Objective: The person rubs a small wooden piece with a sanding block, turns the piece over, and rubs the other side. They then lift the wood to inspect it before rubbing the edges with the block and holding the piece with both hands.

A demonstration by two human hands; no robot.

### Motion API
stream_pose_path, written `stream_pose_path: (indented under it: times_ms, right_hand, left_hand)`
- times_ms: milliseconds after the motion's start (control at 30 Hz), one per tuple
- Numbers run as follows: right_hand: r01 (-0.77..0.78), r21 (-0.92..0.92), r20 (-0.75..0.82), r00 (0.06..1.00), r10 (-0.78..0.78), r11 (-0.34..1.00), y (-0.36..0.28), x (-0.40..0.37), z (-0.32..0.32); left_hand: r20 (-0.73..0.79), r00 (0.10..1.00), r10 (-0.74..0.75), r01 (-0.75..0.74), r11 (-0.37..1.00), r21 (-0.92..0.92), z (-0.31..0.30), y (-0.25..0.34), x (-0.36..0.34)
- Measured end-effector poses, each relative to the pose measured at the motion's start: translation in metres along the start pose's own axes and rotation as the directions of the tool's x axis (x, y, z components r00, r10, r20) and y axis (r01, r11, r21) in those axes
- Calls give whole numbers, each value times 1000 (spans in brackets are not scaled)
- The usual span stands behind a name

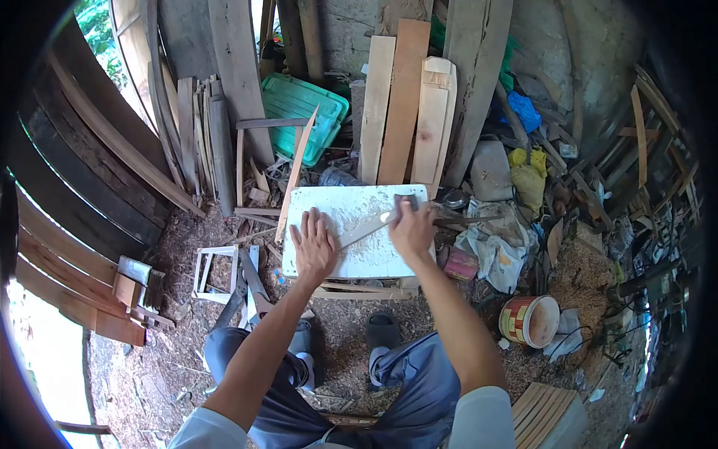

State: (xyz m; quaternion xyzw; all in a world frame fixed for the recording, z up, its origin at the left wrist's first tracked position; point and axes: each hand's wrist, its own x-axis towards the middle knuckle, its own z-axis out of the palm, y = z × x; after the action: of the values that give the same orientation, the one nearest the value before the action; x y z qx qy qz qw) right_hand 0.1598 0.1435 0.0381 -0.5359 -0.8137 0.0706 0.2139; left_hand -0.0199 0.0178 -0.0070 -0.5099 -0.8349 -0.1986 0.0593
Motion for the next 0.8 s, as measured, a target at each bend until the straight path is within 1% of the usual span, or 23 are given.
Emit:
stream_pose_path:
  times_ms: [33,67,100,133,167,233,300,333,367,400,433,500,567,600,633,667,700,733,767,800]
  right_hand:
    - [34,20,-17,999,-33,999,-13,-7,4]
    - [91,108,1,996,-91,990,-24,-18,6]
    - [192,214,3,980,-198,958,-31,-28,12]
    - [260,251,24,961,-274,933,-46,-41,8]
    - [281,325,116,936,-333,903,-56,-51,4]
    - [332,251,179,907,-381,909,-56,-53,-3]
    - [273,192,161,939,-305,943,-42,-38,-3]
    - [237,152,102,962,-254,960,-23,-23,7]
    - [123,55,75,989,-127,991,-9,-10,6]
    - [53,-39,17,998,-52,998,2,0,0]
    - [27,-36,-32,999,-28,999,11,4,-4]
    - [-11,-71,-134,991,2,997,-1,-5,7]
    - [77,106,-43,996,-73,991,-28,-24,12]
    - [221,208,-52,975,-215,953,-41,-42,19]
    - [361,304,-79,932,-354,882,-51,-53,22]
    - [363,305,-91,931,-353,880,-51,-49,20]
    - [406,296,-31,909,-417,864,-48,-48,16]
    - [445,292,37,879,-476,846,-44,-51,13]
    - [474,205,20,873,-488,856,-33,-37,7]
    - [333,210,-9,941,-339,919,-16,-22,13]
  left_hand:
    - [-1,1000,4,-4,1000,-4,1,2,0]
    - [4,1000,-3,3,1000,-8,0,2,-1]
    - [5,1000,-11,11,1000,-11,0,0,0]
    - [-4,1000,-7,7,1000,-2,1,0,0]
    - [-10,1000,-3,3,1000,-2,3,0,1]
    - [-7,1000,-8,7,999,-45,2,-2,0]
    - [-3,1000,-1,1,1000,-29,2,-3,0]
    - [1,1000,5,-5,1000,-21,1,-3,-1]
    - [9,1000,3,-3,1000,-17,1,-2,-3]
    - [12,1000,5,-5,1000,-9,0,-1,-1]
    - [15,1000,1,-1,1000,-3,-1,-1,0]
    - [27,1000,-5,5,1000,4,-1,1,-2]
    - [19,1000,-10,10,1000,-2,-4,3,0]
    - [20,1000,-15,15,1000,-23,-1,1,0]
    - [11,1000,-6,6,1000,-22,-2,2,0]
    - [9,1000,-1,2,999,-41,-2,1,0]
    - [13,1000,-3,4,998,-58,-3,-1,-1]
    - [-6,1000,27,-27,999,-21,-3,-3,-3]
    - [-1,1000,25,-25,1000,-17,-1,-4,-3]
    - [-2,1000,21,-21,1000,-5,-1,-3,-1]
